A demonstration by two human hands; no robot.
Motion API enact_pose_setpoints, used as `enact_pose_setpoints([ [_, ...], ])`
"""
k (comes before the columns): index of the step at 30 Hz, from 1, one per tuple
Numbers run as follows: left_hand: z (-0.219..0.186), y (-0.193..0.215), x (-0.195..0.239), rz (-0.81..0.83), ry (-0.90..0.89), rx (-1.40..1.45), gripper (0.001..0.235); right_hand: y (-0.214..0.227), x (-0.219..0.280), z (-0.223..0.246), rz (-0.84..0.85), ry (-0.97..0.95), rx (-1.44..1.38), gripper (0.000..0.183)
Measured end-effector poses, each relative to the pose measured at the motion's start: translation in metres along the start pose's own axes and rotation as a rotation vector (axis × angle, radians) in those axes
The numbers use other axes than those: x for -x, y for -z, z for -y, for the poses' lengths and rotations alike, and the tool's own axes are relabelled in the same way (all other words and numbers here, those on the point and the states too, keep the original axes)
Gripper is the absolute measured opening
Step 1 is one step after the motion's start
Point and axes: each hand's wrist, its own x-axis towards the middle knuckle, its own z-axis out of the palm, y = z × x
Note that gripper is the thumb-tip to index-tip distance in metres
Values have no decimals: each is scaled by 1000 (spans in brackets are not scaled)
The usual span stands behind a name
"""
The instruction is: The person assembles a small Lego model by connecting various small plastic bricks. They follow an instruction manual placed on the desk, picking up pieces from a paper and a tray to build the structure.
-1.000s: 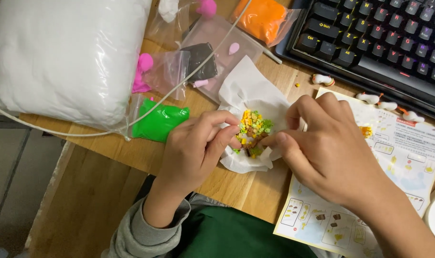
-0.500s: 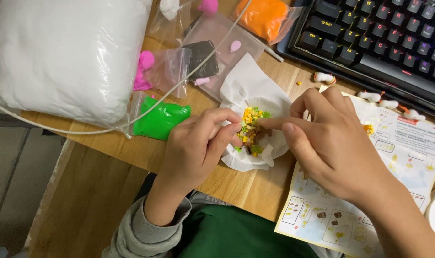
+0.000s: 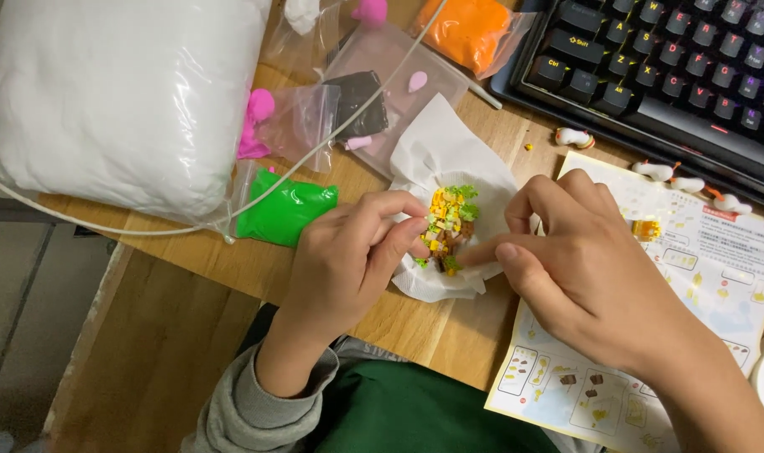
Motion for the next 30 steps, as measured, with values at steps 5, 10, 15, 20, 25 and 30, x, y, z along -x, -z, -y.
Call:
enact_pose_setpoints([
  [5, -1, 0, -1, -6, 6, 6, 12, 0, 5, -4, -56, 56, 46, 52],
  [10, -1, 0, -1, -4, -12, -5, 11, -6, 1, -4, -58, 20, 34, 51],
  [15, 1, 0, 0, 2, -9, -11, 11, -9, -10, 0, 13, 58, 59, 51],
  [20, 2, 0, 0, 2, -12, 2, 12, -2, -8, -3, 17, 3, 67, 54],
  [25, 2, -1, 1, -12, -36, 12, 10, 10, -19, -5, 73, 81, 62, 25],
  [30, 4, -2, 1, -46, -67, -43, 8, 23, -46, 12, 470, 51, 337, 14],
])
